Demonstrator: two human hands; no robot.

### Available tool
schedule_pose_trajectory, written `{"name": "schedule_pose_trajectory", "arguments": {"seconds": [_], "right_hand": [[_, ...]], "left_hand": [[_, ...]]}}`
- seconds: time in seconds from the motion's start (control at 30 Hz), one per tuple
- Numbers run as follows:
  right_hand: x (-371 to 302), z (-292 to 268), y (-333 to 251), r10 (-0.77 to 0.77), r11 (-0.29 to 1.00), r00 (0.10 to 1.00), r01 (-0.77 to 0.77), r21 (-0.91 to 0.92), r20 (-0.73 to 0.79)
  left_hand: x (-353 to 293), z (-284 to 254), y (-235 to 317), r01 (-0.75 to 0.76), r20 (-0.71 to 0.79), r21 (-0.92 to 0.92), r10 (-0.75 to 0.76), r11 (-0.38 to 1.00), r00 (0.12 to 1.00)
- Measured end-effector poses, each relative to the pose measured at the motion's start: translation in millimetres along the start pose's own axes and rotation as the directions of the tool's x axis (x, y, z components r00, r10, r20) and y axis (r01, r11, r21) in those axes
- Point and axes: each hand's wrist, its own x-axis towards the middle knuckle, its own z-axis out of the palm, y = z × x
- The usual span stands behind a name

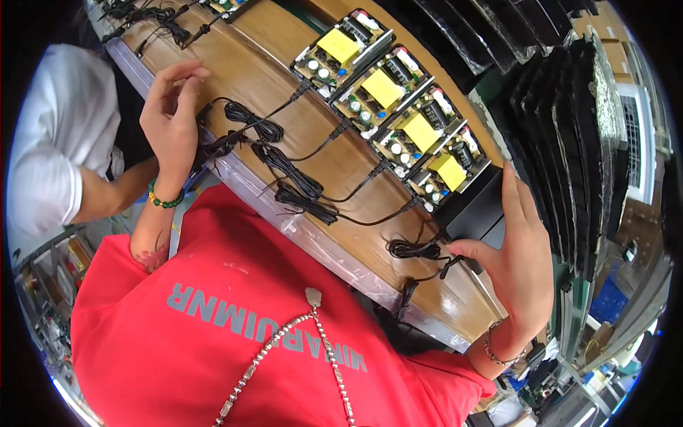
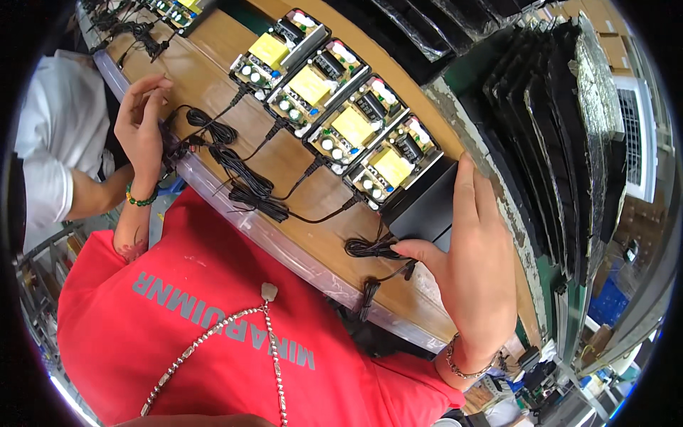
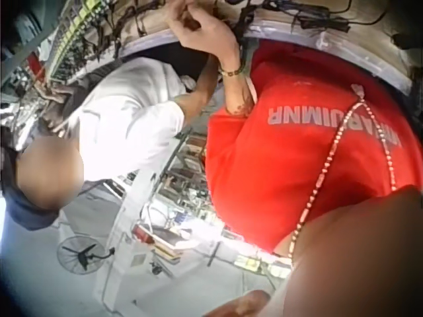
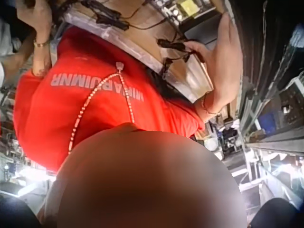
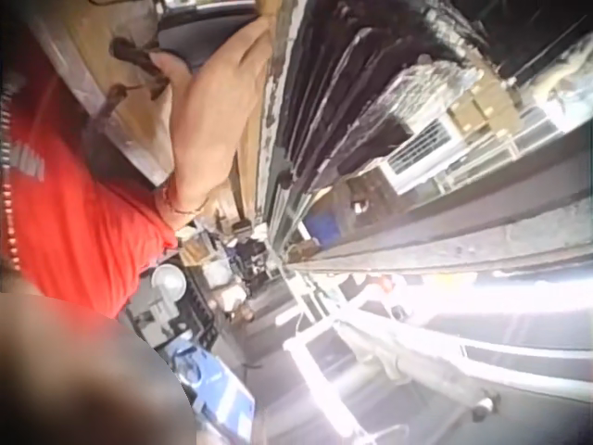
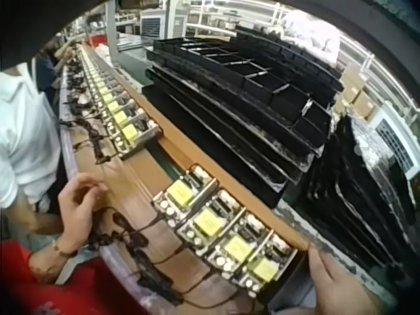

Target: The recorder is assembling small electronic modules by inserting components into housings and connecting wires on a manual production line.

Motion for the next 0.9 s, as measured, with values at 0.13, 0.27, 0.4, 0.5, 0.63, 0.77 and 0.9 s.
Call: {"name": "schedule_pose_trajectory", "arguments": {"seconds": [0.13,0.27,0.4,0.5,0.63,0.77,0.9], "right_hand": [[-2.3,-3.6,-1.2,-0.05,0.996,0.999,0.05,-0.068,-0.007],[-1.8,2.9,17.9,-0.154,0.976,0.974,0.123,-0.182,-0.165],[17.4,-15.0,28.2,0.13,0.955,0.83,0.043,0.294,-0.543],[32.0,-48.8,123.3,0.137,0.937,0.383,-0.348,-0.006,-0.914],[65.7,-69.2,174.5,0.292,0.712,0.294,-0.702,0.002,-0.91],[82.1,-75.5,169.4,0.454,0.643,0.311,-0.763,0.065,-0.835],[61.6,-51.6,143.3,0.458,0.763,0.313,-0.619,0.187,-0.832]], "left_hand": [[-0.5,1.2,11.6,0.053,-0.043,0.088,-0.05,0.995,0.998],[1.7,8.9,-8.3,0.017,-0.032,0.004,-0.017,1.0,0.999],[-4.7,0.6,-15.5,0.009,-0.019,0.027,-0.008,1.0,1.0],[-2.4,1.3,-6.2,-0.03,0.006,0.049,0.03,0.998,1.0],[-0.6,8.3,-4.0,-0.081,0.007,0.068,0.081,0.994,0.997],[-0.1,6.8,-0.8,-0.111,-0.011,0.1,0.113,0.989,0.994],[1.9,11.0,0.9,-0.098,0.001,0.094,0.098,0.991,0.995]]}}
